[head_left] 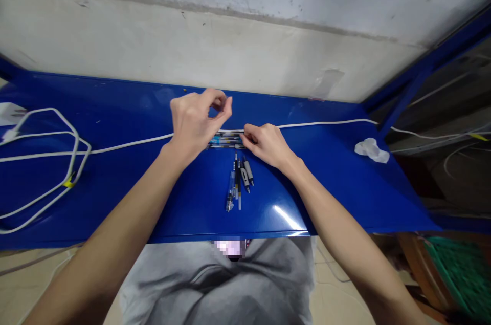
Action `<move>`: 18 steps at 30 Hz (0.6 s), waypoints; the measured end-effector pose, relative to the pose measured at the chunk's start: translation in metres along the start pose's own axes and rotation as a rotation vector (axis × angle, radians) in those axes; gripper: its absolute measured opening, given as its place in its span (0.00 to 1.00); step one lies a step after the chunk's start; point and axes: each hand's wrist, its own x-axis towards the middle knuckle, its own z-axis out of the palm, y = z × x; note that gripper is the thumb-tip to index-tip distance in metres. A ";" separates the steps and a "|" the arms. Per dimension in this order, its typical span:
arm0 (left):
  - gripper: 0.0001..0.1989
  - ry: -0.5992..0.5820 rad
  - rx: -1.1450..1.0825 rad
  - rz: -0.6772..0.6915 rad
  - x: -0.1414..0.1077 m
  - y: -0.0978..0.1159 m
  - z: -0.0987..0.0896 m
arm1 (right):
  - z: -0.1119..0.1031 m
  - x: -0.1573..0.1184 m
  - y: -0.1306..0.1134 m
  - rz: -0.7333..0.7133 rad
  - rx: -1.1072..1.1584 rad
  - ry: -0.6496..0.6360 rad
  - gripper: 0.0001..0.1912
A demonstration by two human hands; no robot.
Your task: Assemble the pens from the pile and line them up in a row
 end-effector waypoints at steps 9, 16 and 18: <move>0.05 0.140 -0.025 0.207 -0.015 -0.013 0.019 | -0.001 0.000 -0.003 0.021 -0.023 -0.028 0.12; 0.05 0.133 -0.133 0.316 -0.018 -0.001 0.022 | 0.001 0.001 -0.003 0.024 -0.022 -0.037 0.12; 0.05 0.141 -0.138 0.311 -0.018 -0.002 0.023 | 0.001 0.001 -0.003 0.019 -0.026 -0.032 0.13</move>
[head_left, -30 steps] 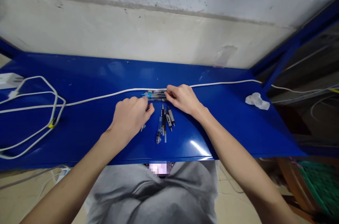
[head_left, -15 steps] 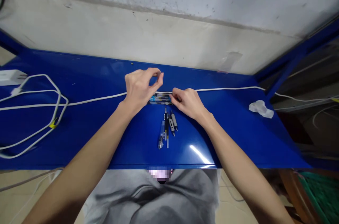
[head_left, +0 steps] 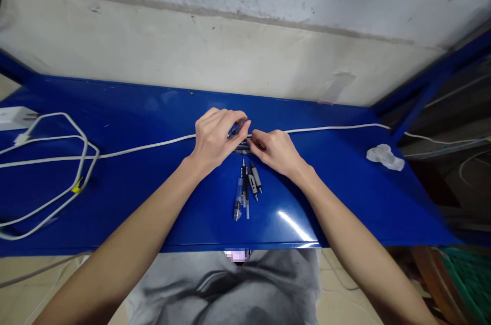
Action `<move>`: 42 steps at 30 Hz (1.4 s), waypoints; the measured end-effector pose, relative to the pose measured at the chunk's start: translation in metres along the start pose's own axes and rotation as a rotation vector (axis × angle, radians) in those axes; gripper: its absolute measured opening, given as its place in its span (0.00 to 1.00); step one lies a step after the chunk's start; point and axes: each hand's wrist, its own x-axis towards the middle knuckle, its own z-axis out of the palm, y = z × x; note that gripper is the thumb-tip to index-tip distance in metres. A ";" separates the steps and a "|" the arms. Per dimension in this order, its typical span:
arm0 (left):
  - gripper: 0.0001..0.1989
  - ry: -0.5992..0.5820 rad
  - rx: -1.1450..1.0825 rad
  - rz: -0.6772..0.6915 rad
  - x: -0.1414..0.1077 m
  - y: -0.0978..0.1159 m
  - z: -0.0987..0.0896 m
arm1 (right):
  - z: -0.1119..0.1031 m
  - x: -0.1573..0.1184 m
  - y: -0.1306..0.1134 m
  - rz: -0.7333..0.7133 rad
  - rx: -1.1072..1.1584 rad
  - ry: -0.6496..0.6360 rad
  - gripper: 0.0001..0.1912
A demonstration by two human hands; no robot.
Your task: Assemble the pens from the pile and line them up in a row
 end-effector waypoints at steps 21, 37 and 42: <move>0.09 -0.059 -0.036 -0.046 -0.002 0.001 0.003 | -0.002 0.001 -0.001 -0.002 0.028 -0.028 0.13; 0.11 -0.112 -0.039 -0.084 -0.002 0.003 0.003 | -0.001 0.001 -0.001 -0.001 0.031 -0.025 0.13; 0.11 -0.111 -0.032 -0.075 -0.002 0.002 0.004 | -0.002 0.001 -0.001 0.002 0.020 -0.032 0.14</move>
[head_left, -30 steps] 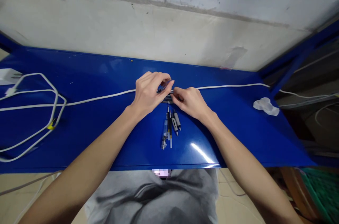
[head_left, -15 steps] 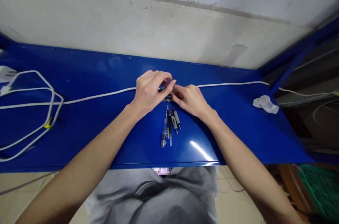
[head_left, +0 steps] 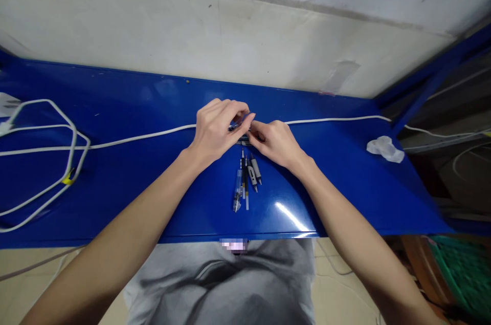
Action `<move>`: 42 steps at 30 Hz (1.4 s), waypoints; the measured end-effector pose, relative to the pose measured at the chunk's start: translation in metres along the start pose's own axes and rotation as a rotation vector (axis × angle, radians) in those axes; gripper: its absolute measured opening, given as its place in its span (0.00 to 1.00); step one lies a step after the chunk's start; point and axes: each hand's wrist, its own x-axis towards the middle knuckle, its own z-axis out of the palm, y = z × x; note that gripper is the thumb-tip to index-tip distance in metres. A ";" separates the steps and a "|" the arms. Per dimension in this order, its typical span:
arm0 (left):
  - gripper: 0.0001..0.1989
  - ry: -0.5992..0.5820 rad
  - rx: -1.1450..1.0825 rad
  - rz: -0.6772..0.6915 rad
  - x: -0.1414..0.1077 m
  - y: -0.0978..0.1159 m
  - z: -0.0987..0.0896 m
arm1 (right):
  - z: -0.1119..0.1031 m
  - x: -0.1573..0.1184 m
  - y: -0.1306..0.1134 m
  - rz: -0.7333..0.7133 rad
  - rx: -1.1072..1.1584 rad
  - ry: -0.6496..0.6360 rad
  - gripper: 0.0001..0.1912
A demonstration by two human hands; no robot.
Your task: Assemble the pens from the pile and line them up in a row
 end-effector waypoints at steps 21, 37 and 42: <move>0.06 0.076 -0.014 0.074 -0.001 -0.003 0.000 | 0.001 0.000 0.001 -0.018 0.002 0.015 0.14; 0.08 0.041 0.024 0.056 -0.001 -0.003 -0.002 | 0.003 -0.001 0.002 -0.023 0.017 0.021 0.12; 0.05 0.056 0.086 0.173 0.002 -0.010 -0.006 | -0.009 0.000 0.000 -0.009 0.112 0.140 0.12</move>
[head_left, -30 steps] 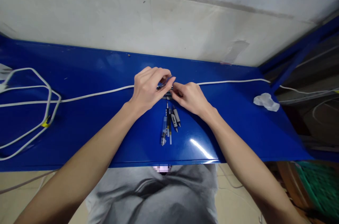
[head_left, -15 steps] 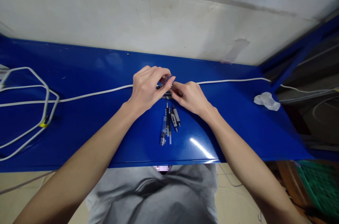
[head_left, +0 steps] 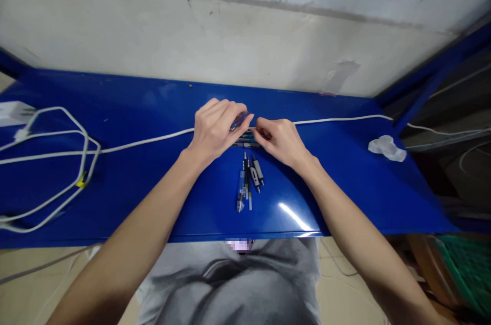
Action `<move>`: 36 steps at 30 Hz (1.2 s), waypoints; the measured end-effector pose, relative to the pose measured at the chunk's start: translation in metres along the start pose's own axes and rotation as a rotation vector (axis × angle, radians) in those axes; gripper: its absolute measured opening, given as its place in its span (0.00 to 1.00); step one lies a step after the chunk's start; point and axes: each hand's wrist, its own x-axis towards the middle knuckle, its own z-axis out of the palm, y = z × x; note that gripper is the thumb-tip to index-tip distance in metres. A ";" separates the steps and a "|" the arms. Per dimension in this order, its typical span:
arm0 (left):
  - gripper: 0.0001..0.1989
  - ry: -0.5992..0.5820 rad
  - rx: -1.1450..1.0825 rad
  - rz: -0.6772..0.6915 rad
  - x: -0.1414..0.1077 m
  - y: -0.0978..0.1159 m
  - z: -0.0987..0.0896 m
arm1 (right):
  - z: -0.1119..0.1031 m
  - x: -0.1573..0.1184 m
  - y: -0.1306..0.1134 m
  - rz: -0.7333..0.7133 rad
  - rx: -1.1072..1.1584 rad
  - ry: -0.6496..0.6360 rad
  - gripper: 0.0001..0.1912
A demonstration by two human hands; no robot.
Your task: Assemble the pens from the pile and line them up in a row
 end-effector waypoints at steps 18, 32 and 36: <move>0.04 0.090 -0.101 -0.072 0.000 0.001 0.000 | -0.017 -0.074 -0.052 -0.007 0.163 -0.353 0.61; 0.06 0.097 -0.118 -0.108 -0.001 0.002 0.002 | -0.011 -0.071 -0.050 -0.028 0.084 -0.365 0.60; 0.07 0.105 -0.119 -0.103 -0.001 0.002 0.002 | -0.010 -0.069 -0.048 -0.041 0.072 -0.371 0.60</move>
